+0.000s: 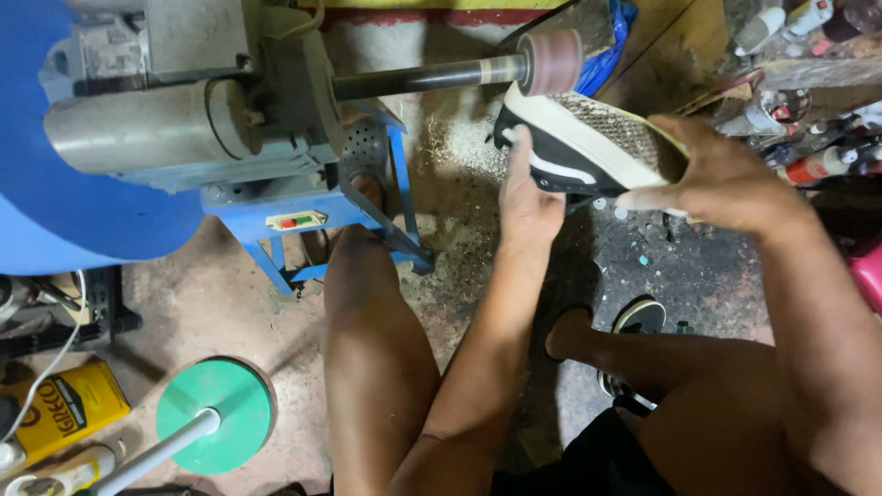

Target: The person holds a black and white sneaker and presses the sole against a rotating grinding wheel to smooth or shape the bottom. The person repeatedly repositions the shoe to grind different areas of the sole.

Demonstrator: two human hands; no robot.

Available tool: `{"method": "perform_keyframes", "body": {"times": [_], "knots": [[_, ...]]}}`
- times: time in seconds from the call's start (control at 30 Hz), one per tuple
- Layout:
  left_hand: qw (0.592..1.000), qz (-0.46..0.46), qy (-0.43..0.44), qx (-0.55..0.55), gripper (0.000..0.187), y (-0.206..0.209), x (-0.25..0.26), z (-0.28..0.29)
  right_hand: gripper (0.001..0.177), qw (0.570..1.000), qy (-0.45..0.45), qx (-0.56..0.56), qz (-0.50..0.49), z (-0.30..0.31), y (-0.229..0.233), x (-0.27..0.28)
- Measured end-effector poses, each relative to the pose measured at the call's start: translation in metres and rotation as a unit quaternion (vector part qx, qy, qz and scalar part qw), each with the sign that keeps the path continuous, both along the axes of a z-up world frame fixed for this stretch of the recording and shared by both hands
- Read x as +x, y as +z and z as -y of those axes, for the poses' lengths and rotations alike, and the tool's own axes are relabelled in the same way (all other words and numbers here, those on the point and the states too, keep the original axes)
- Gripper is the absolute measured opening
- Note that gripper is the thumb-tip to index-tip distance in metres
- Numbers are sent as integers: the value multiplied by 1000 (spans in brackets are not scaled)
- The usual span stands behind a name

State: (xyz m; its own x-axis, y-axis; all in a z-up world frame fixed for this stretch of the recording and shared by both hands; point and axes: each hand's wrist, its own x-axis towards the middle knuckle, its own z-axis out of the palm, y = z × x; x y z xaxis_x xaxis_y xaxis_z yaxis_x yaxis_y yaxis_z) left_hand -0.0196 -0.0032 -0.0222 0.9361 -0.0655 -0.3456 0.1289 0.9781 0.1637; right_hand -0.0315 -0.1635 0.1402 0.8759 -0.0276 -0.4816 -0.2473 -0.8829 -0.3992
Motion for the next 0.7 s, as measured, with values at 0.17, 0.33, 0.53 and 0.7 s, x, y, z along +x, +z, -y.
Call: {"method": "perform_keyframes", "body": {"times": [0.17,0.33,0.53,0.7], "knots": [[969,-26,-231,87,99,-22,-2,-34,127,997,45,-54,39,23,2,11],[907,-71,-198,364,76,-28,-6,-55,122,999,36,-31,-17,38,-6,14],[944,147,-116,272,68,-26,6,-63,120,999,37,-9,0,39,-4,19],[949,113,-95,280,68,-24,18,-56,110,999,-28,-3,30,35,-3,20]]}}
